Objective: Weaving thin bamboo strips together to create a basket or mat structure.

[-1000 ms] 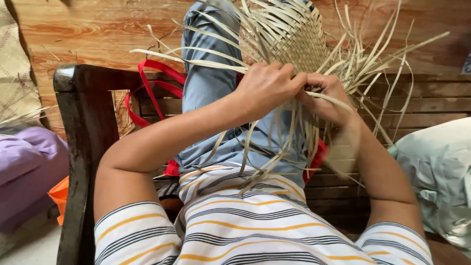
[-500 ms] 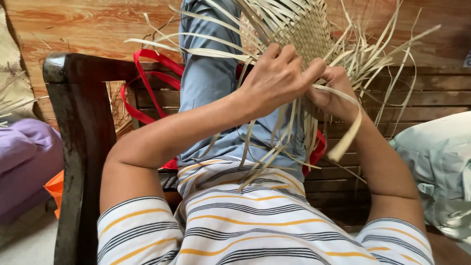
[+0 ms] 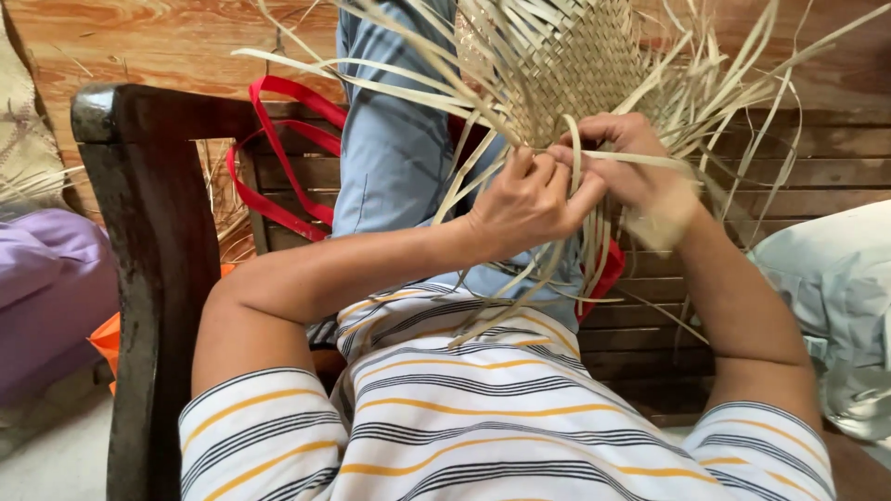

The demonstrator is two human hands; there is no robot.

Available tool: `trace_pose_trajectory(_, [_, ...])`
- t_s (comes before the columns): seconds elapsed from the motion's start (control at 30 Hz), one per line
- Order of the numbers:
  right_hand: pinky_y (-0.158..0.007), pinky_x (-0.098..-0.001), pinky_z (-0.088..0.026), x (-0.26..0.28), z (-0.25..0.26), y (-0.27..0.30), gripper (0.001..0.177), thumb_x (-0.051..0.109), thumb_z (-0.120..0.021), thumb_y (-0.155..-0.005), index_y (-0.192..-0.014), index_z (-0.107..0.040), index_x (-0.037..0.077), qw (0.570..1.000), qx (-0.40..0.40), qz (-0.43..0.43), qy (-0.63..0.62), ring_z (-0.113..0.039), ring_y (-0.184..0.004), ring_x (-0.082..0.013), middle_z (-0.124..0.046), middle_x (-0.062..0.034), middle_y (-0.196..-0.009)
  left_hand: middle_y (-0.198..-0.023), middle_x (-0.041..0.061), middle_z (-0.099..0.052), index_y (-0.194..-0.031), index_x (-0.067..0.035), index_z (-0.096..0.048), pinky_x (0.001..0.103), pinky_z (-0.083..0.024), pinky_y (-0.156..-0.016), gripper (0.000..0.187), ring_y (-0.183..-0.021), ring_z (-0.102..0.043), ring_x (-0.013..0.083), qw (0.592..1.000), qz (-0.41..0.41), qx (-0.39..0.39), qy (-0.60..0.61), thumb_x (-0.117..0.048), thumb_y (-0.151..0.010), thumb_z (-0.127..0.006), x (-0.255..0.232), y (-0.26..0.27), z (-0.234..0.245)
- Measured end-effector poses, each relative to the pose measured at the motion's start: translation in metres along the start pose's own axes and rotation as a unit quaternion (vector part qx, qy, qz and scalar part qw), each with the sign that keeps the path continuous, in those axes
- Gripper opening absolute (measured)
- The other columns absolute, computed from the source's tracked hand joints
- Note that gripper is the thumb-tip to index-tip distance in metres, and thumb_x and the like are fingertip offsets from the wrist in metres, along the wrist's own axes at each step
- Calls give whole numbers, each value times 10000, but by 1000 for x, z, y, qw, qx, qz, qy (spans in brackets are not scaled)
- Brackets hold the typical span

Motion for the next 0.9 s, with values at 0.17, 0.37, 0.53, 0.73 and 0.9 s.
trace_pose_trajectory(0.17, [-667,-275,-361,-1,0,0,140,109,-653,-788,-708,-582,20,999,3,28,25,-457,-645,-154,-516,-94,-621,-489,93,-441,-934,-63,-559,352,-326,-511,248,-443,-439,224,996,54,55,40,-63,-741,-403,-14,-21,56])
trace_pose_trajectory(0.37, [-659,-282,-360,-4,2,1,151,71,-608,-837,-718,-545,5,997,-2,56,61,-469,-651,-199,-491,-107,-624,-706,95,-613,-999,-287,-533,394,-504,-620,356,-674,-635,293,582,-122,627,504,-57,-753,-415,13,-61,106])
trace_pose_trajectory(0.53, [-685,-323,-384,-3,5,1,51,41,-578,-801,-794,-558,-6,994,40,56,90,-495,-727,-188,-534,-123,-694,-523,82,-475,-621,-56,-543,325,-374,-461,47,-484,-483,228,985,-90,96,109,-17,-599,-529,44,-22,27])
trace_pose_trajectory(0.73, [-727,-306,-408,-2,7,3,103,92,-594,-783,-855,-589,18,998,48,35,6,-456,-771,-101,-565,-79,-732,-625,87,-430,-619,-66,-521,316,-295,-510,69,-596,-378,237,987,-154,6,54,-44,-666,-476,33,-16,6])
trace_pose_trajectory(0.9, [-722,-326,-409,3,7,4,76,44,-557,-804,-857,-596,5,997,38,49,37,-497,-776,-147,-568,-107,-743,-615,94,-418,-667,-38,-528,335,-300,-502,74,-586,-381,250,985,-137,-16,102,-28,-684,-456,37,-15,4])
Point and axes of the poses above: each hand's wrist, its own y-axis away from the middle knuckle, its own z-axis out of the back of the hand, x = y × z, the point moved 1 cm from there along -y, towards the middle knuckle
